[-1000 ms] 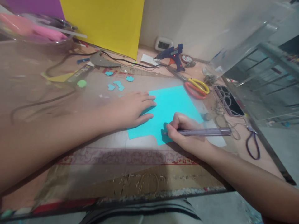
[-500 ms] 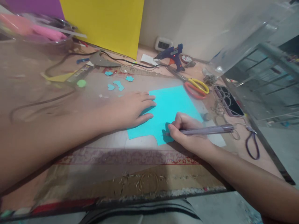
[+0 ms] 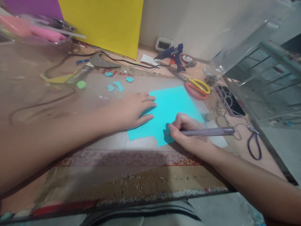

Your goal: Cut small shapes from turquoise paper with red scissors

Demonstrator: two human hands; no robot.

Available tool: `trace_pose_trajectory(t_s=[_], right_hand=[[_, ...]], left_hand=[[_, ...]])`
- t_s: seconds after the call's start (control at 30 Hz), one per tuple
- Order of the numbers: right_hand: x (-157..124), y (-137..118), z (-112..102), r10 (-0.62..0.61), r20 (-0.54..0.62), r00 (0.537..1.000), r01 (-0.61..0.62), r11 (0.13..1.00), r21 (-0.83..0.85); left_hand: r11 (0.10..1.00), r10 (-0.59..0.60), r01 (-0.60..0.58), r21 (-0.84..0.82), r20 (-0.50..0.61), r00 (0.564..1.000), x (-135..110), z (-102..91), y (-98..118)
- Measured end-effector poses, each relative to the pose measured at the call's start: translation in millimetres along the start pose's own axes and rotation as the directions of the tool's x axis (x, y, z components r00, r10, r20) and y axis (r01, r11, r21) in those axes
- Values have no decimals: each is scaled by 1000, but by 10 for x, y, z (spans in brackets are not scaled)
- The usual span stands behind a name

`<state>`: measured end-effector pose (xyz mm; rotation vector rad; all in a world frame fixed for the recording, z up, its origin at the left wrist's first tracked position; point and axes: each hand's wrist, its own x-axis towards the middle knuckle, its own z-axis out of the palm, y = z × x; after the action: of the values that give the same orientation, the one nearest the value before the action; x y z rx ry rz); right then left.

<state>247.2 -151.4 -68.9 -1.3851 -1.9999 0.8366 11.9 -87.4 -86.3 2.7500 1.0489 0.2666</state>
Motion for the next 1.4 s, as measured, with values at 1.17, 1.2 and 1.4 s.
trace_pose_trajectory(t_s=[1.17,1.2,1.4], right_hand=[[-21,-6,61,-54,33,998,53,998,16],[-24,1,63,-45,37,998,45,999,12],[-37,21,62,-16,80,997,13,999,32]], left_hand=[[1000,6,-6,21,-14,1000,9,0,13],[1000,6,-5,21,-15,1000,9,1,14],[1000,1,-1,21,-18,1000,12,-6,28]])
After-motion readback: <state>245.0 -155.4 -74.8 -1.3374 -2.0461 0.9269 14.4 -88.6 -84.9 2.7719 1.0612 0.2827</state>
